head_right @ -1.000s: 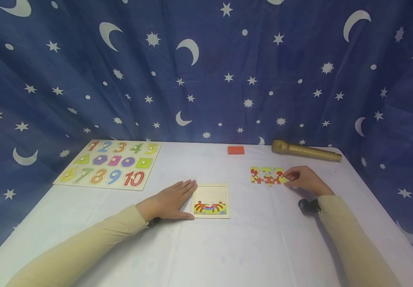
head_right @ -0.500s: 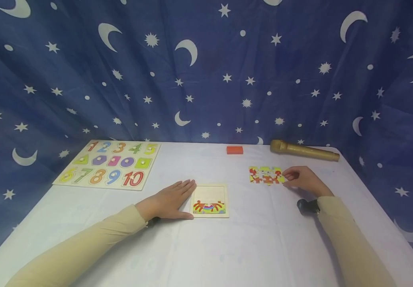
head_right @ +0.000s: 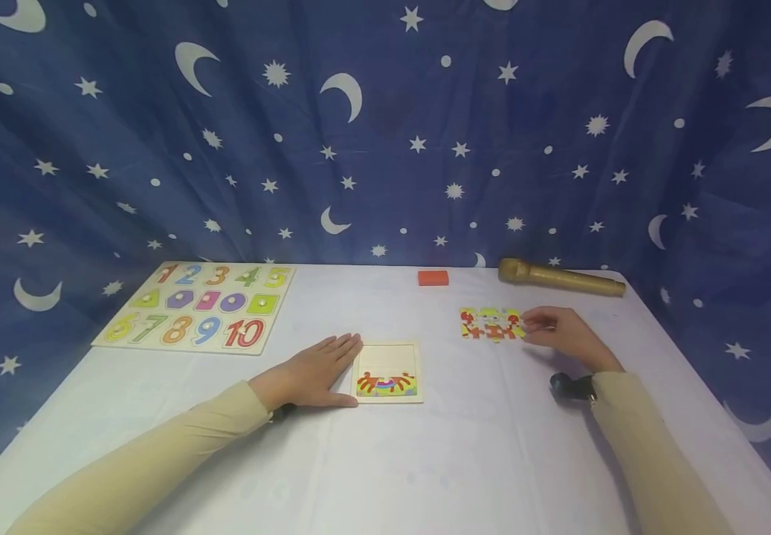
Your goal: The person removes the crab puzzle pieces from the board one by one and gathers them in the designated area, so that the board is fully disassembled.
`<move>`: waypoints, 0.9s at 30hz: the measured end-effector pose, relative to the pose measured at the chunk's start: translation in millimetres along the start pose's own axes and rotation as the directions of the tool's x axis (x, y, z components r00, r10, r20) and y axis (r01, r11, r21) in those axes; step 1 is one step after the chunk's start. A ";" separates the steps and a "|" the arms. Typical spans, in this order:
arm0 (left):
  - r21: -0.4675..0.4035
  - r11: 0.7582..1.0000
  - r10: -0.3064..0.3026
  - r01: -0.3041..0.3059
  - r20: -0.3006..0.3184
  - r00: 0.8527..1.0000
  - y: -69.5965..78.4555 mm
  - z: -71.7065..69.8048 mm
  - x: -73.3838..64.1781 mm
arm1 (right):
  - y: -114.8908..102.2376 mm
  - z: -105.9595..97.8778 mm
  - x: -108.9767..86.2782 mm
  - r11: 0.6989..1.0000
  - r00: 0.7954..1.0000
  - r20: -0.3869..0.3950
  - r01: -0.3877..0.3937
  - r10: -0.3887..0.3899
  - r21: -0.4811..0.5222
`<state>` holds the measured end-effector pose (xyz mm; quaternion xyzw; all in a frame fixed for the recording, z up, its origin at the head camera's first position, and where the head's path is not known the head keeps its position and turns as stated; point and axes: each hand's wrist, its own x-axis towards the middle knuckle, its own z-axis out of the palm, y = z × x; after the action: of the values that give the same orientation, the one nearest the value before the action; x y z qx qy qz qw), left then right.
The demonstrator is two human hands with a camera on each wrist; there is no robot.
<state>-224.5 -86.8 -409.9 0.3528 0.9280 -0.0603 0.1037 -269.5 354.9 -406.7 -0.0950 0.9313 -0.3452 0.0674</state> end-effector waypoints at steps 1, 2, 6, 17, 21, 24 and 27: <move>-0.001 1.000 -0.001 0.001 -0.001 1.000 0.1 0.0 -0.4 | -2.5 1.2 -0.3 1.000 1.000 -0.001 0.018 -0.018 0.007; 0.002 1.000 -0.001 0.001 -0.001 1.000 0.1 0.3 -0.6 | -6.0 2.7 -0.6 0.999 0.999 -0.001 0.034 -0.034 0.015; 0.009 1.000 -0.004 0.004 -0.002 1.000 0.1 1.6 -1.6 | -24.5 11.2 -1.9 0.995 0.996 0.008 0.087 -0.087 0.040; 0.032 0.999 0.011 -0.011 -0.006 1.000 -0.6 0.1 -1.0 | -79.4 49.4 3.0 0.969 0.966 0.093 0.232 -0.240 0.090; 0.042 0.999 0.025 -0.025 -0.004 1.000 -1.0 -1.6 0.2 | -100.8 65.9 4.3 0.955 0.944 0.164 0.269 -0.287 0.121; 0.047 0.998 0.029 -0.029 -0.001 1.000 -0.7 -2.3 1.2 | -115.2 78.9 5.6 0.946 0.923 0.219 0.289 -0.316 0.147; 0.044 0.999 0.028 -0.028 0.003 1.000 0.3 -3.0 1.7 | -127.8 92.1 7.6 0.933 0.899 0.256 0.324 -0.356 0.159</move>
<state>-226.0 -85.0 -407.4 0.3680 0.9212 -0.0797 0.0977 -242.6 200.1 -392.7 -0.3005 0.8603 -0.3863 0.1425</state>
